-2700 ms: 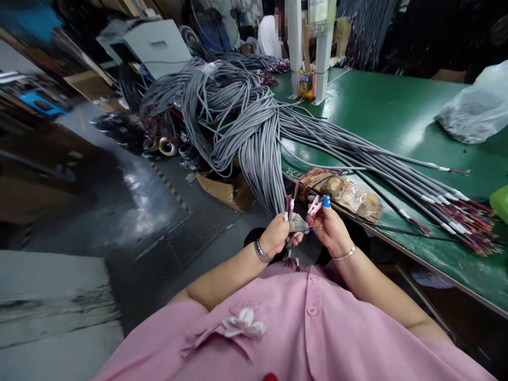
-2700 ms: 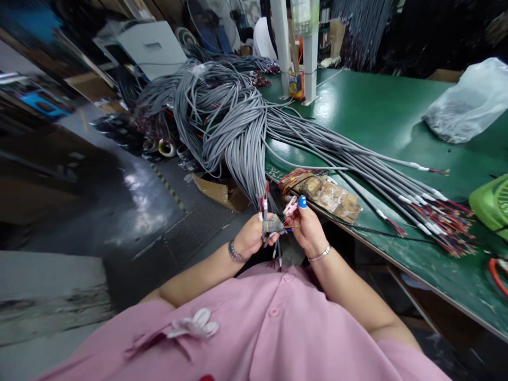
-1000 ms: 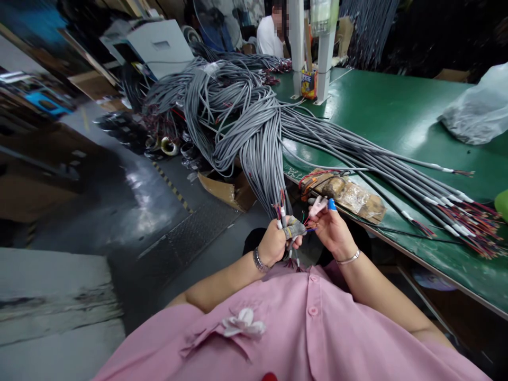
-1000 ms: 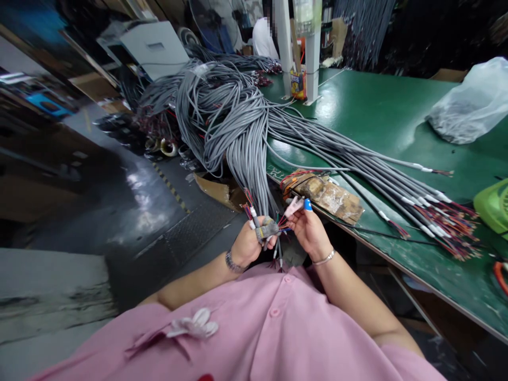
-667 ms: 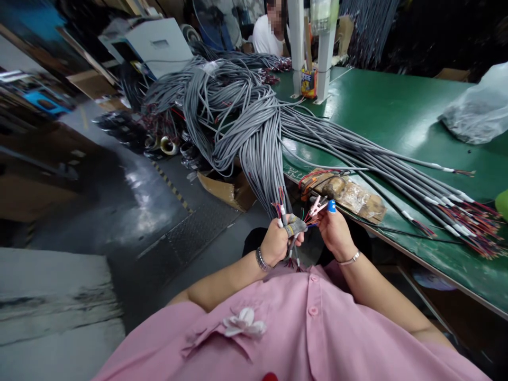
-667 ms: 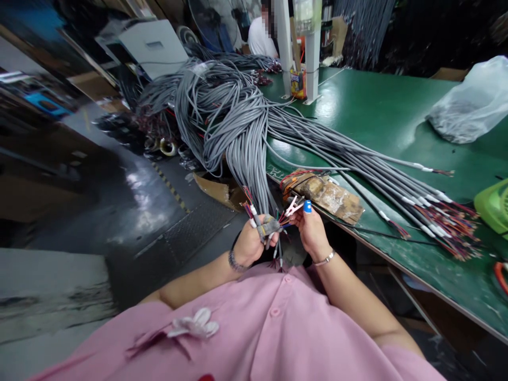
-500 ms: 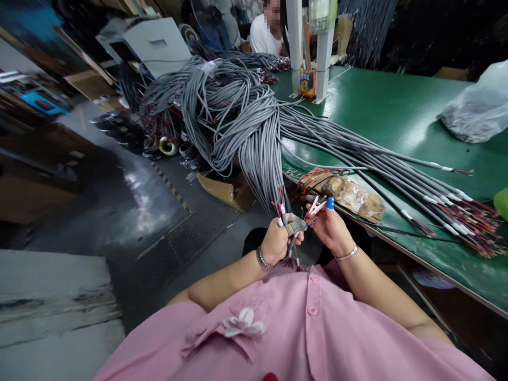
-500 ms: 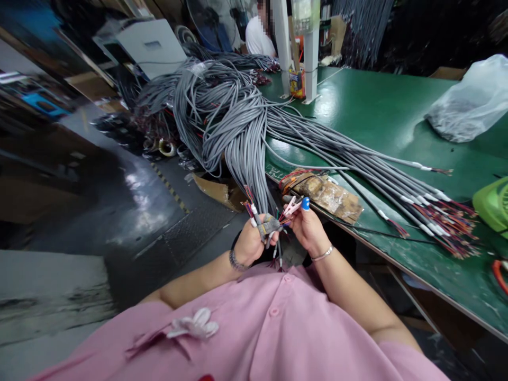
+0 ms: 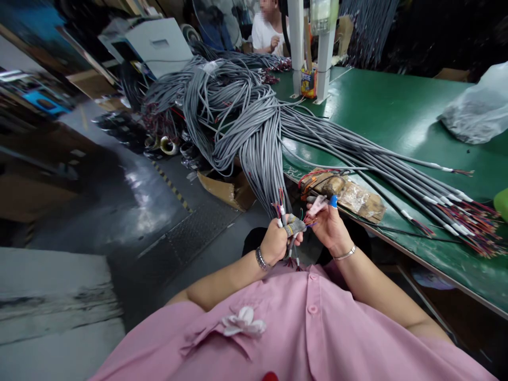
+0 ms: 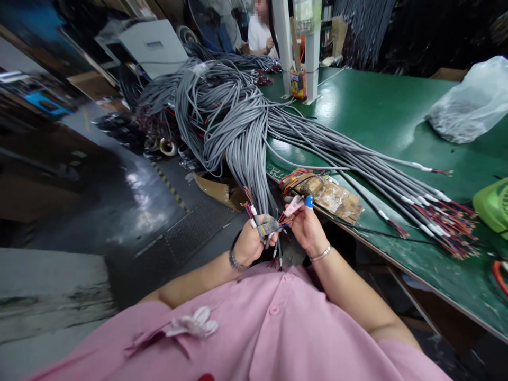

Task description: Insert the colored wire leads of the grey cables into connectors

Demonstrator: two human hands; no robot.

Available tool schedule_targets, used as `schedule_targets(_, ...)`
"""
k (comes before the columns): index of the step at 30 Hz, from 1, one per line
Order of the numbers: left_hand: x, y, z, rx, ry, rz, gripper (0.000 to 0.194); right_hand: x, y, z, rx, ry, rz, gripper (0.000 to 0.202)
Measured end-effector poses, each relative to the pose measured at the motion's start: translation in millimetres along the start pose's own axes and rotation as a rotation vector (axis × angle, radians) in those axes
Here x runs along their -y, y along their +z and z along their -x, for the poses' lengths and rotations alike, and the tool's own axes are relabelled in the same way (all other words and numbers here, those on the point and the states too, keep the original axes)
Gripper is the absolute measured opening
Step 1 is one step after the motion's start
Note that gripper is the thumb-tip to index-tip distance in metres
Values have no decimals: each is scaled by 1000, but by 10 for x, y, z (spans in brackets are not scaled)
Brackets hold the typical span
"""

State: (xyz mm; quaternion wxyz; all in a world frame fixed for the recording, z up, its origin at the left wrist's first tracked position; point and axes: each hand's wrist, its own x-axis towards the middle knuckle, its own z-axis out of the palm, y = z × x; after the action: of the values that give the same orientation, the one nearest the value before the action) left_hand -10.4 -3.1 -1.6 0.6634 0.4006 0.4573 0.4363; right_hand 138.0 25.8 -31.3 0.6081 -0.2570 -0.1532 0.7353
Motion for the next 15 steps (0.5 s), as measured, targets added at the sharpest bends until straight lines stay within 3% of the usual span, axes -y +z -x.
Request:
schedule_targets(8,8,-8,35,9,51,77,28,46,-84,48,55,27,29,29)
schedule_targets(15,10,19,18,-16,70,109,27,38,-63,54,-14,20,110,38)
